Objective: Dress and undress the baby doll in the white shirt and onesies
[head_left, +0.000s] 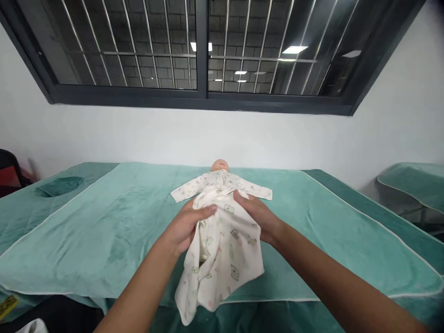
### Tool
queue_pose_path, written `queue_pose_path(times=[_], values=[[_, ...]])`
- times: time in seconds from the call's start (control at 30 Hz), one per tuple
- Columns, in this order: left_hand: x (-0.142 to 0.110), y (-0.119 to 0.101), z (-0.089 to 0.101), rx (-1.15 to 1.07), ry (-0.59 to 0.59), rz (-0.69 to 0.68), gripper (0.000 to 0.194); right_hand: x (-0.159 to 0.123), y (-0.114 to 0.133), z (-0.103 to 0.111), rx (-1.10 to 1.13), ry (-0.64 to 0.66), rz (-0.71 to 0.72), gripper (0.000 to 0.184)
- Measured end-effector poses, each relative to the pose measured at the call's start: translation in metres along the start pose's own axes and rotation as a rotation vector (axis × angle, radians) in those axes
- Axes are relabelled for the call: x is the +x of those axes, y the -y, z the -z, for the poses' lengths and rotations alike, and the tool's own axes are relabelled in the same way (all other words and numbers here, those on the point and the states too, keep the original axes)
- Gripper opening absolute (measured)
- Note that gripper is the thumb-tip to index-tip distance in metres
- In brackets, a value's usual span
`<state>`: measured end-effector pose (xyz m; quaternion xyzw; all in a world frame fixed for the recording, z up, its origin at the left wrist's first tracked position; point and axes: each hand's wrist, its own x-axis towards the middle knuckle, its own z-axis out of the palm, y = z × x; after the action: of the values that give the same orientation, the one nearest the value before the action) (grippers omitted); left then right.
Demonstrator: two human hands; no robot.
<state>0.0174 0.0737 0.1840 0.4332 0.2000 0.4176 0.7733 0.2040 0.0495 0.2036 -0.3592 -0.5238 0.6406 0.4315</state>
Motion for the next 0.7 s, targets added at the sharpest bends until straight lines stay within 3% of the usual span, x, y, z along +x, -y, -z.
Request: queue_pose_path(times=[0.1,0.17,0.23,0.33,0.4,0.57,0.63,0.7], values=[[0.004,0.012,-0.001,-0.105,-0.110,-0.079,0.058,-0.007,-0.011,0.001,-0.167,0.236,-0.169,0.050],[0.001,0.021,0.000,-0.128,-0.124,-0.047,0.055,-0.010,-0.016,0.005,-0.173,0.306,-0.189,0.047],[-0.006,0.028,0.004,-0.119,-0.055,0.041,0.054,-0.011,-0.018,0.010,-0.036,0.218,-0.105,0.044],[-0.018,0.032,0.010,-0.006,0.151,0.215,0.059,-0.011,-0.023,0.015,0.190,0.061,0.022,0.047],[-0.022,0.031,0.011,0.058,0.185,0.277,0.060,-0.013,-0.031,0.015,0.278,0.004,0.030,0.048],[-0.018,0.031,0.011,0.107,-0.126,0.197,0.046,-0.034,-0.072,0.009,0.175,-0.003,-0.112,0.045],[-0.018,0.036,0.013,0.235,-0.181,0.252,0.042,-0.047,-0.095,0.010,0.110,-0.056,-0.150,0.041],[-0.020,0.043,0.017,0.447,-0.161,0.300,0.031,-0.058,-0.120,0.014,0.071,-0.191,-0.124,0.033]])
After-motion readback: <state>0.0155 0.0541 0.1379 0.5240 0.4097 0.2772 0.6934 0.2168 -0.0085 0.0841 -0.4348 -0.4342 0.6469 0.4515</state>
